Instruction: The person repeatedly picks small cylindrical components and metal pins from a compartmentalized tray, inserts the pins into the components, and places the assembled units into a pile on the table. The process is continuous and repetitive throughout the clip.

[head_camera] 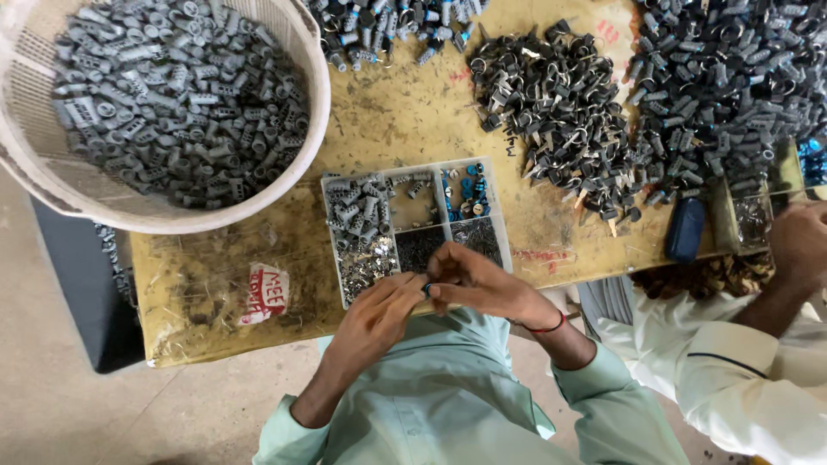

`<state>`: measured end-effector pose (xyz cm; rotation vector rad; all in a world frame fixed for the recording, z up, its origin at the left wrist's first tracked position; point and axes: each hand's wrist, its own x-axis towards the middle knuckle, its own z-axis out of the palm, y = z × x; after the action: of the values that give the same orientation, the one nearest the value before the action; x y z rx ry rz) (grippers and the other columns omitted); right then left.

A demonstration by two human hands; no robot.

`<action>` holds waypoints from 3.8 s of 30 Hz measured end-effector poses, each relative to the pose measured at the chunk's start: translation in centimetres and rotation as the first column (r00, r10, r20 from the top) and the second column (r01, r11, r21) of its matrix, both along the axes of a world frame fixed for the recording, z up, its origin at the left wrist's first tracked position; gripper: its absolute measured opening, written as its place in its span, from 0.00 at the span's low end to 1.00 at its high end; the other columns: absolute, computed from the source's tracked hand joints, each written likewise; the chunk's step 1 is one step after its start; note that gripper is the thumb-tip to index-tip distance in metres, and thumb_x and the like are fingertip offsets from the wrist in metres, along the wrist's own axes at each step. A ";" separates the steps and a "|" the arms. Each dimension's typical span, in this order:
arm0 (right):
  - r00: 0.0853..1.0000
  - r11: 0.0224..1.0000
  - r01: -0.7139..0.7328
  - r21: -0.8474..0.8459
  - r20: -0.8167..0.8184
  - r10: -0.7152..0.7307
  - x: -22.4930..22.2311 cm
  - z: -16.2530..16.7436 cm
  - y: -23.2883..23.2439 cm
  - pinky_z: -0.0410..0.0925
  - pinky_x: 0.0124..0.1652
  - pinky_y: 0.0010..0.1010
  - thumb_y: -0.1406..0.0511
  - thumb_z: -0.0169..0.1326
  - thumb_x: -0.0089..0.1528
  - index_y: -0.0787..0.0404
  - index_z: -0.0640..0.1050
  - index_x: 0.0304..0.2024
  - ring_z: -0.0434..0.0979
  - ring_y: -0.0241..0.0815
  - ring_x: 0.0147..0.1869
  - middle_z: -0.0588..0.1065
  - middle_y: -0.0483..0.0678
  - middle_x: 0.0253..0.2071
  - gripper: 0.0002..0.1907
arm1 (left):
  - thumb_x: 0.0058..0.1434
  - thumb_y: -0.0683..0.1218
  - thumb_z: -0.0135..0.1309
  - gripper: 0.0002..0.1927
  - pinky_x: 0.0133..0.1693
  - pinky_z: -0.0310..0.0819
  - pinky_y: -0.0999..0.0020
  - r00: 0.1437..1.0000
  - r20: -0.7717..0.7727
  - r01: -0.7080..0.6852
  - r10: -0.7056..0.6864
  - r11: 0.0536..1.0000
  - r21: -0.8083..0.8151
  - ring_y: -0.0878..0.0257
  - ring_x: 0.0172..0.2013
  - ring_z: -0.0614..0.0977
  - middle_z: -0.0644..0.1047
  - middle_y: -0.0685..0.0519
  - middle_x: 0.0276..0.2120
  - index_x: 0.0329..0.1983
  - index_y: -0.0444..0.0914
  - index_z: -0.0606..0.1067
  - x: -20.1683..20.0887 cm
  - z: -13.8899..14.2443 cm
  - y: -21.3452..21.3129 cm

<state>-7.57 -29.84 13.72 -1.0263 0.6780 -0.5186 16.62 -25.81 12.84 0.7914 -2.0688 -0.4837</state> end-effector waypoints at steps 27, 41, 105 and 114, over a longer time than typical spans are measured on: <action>0.382 0.292 -0.365 -0.884 -0.428 -0.819 -4.1 3.8 -15.2 0.71 0.35 0.49 0.65 0.58 0.68 0.57 0.79 0.50 0.80 0.61 0.37 0.77 0.54 0.42 0.08 | 0.56 0.35 0.63 0.15 0.45 0.76 0.61 0.947 -0.229 -0.152 0.226 0.942 0.298 0.53 0.44 0.80 0.80 0.49 0.40 0.47 0.36 0.79 -1.3 0.4 -1.3; 0.429 0.374 -0.198 -0.906 -0.423 -0.798 -6.3 1.1 -12.2 0.74 0.39 0.40 0.70 0.58 0.68 0.64 0.80 0.52 0.82 0.53 0.41 0.79 0.59 0.44 0.10 | 0.57 0.37 0.64 0.15 0.46 0.75 0.59 0.961 -0.214 -0.110 0.176 0.951 0.289 0.53 0.44 0.79 0.80 0.50 0.41 0.48 0.36 0.79 -1.2 0.3 -1.4; 0.501 0.152 0.017 -0.988 -0.123 -0.857 -3.6 -0.6 0.3 0.71 0.45 0.39 0.81 0.42 0.67 0.57 0.70 0.56 0.75 0.51 0.46 0.74 0.53 0.53 0.20 | 0.63 0.40 0.59 0.24 0.37 0.86 0.70 0.846 -0.372 -0.010 0.381 0.710 0.704 0.63 0.35 0.88 0.85 0.53 0.41 0.62 0.40 0.69 -1.8 0.8 0.1; 0.547 0.458 -0.037 -0.888 -0.401 -0.735 -4.3 4.4 -1.7 0.72 0.53 0.41 0.77 0.48 0.66 0.67 0.76 0.57 0.78 0.53 0.58 0.76 0.58 0.59 0.18 | 0.63 0.43 0.55 0.09 0.41 0.77 0.48 0.742 0.532 -0.593 0.407 0.769 0.239 0.43 0.44 0.81 0.75 0.44 0.50 0.46 0.39 0.76 2.0 1.1 0.6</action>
<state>-11.90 -31.56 18.12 -2.1125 1.5826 -0.8826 18.66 -25.25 13.93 1.8181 -2.0467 -0.4312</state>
